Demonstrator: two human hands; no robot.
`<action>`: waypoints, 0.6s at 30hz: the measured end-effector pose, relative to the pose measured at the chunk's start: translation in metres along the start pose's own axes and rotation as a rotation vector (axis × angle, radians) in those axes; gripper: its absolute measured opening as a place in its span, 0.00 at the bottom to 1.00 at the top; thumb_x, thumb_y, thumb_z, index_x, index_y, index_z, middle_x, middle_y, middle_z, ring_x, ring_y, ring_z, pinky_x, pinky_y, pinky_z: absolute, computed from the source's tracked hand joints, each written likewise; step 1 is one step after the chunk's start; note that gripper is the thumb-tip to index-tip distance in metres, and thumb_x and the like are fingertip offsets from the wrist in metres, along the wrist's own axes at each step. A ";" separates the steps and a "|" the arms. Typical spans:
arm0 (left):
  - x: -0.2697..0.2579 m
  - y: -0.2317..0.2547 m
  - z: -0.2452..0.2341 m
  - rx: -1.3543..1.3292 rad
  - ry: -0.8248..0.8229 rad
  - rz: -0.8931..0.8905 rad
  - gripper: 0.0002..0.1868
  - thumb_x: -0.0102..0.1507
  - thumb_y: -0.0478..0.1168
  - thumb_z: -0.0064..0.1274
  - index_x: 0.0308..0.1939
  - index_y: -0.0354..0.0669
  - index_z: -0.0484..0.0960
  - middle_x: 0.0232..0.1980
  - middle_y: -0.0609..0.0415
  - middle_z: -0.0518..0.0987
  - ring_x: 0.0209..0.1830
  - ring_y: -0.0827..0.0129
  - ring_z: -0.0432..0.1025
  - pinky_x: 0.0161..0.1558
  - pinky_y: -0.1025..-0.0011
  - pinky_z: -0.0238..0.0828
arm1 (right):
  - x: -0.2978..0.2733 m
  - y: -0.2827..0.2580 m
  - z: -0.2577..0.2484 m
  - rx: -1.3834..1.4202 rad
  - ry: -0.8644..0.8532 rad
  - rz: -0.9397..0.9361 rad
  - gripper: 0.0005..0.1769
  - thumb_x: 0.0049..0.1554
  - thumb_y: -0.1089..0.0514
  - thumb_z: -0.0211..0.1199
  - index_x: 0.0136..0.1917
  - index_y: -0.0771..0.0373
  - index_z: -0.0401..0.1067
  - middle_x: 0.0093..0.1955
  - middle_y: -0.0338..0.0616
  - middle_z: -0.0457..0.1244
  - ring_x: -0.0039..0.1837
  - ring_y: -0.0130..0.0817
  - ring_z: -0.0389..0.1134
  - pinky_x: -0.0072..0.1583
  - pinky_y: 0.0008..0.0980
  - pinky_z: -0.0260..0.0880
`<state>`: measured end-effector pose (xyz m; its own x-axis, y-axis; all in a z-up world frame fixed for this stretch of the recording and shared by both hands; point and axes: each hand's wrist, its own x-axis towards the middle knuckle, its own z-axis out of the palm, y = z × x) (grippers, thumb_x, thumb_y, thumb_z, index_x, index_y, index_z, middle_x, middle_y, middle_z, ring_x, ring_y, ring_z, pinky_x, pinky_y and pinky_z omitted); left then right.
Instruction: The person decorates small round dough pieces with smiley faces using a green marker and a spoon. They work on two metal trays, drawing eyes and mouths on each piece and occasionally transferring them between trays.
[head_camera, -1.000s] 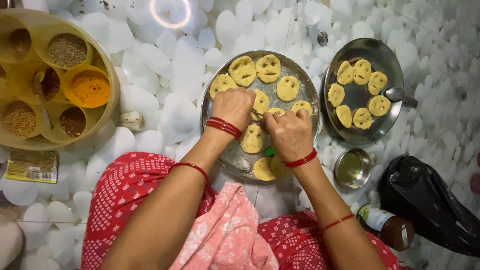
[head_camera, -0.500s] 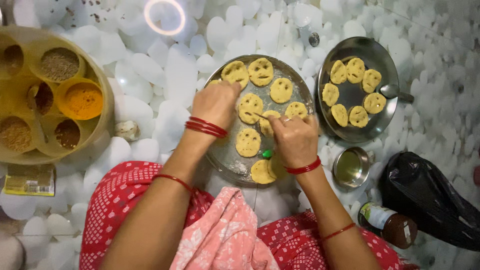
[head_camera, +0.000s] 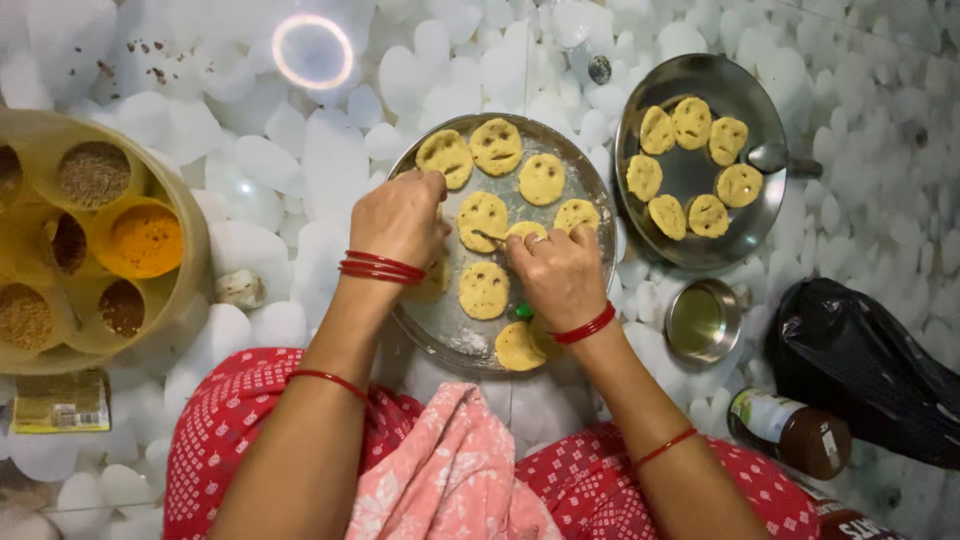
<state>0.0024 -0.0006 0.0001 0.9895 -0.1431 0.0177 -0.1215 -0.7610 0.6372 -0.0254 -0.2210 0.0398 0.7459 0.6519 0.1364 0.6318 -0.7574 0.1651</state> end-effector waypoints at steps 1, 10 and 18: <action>0.000 0.001 0.000 -0.004 0.002 0.003 0.15 0.51 0.37 0.66 0.40 0.40 0.81 0.42 0.46 0.81 0.44 0.49 0.77 0.41 0.54 0.73 | 0.000 0.000 0.001 -0.002 -0.005 0.002 0.07 0.56 0.57 0.61 0.46 0.57 0.77 0.37 0.37 0.66 0.42 0.36 0.67 0.50 0.41 0.61; 0.001 0.001 0.001 -0.011 -0.001 -0.020 0.13 0.53 0.35 0.64 0.40 0.40 0.81 0.43 0.46 0.81 0.44 0.48 0.77 0.42 0.54 0.73 | 0.000 -0.002 0.000 0.001 -0.008 0.022 0.06 0.56 0.58 0.61 0.46 0.56 0.77 0.36 0.37 0.65 0.42 0.36 0.67 0.50 0.40 0.61; -0.001 0.004 -0.001 -0.006 -0.017 -0.034 0.14 0.52 0.37 0.66 0.40 0.39 0.81 0.42 0.45 0.81 0.44 0.48 0.76 0.43 0.54 0.73 | 0.001 -0.003 -0.001 0.021 -0.001 0.011 0.07 0.55 0.59 0.60 0.47 0.56 0.77 0.37 0.37 0.66 0.43 0.36 0.68 0.51 0.40 0.62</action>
<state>0.0014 -0.0028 0.0037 0.9916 -0.1281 -0.0175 -0.0872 -0.7621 0.6416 -0.0269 -0.2186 0.0405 0.7532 0.6433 0.1368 0.6277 -0.7653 0.1429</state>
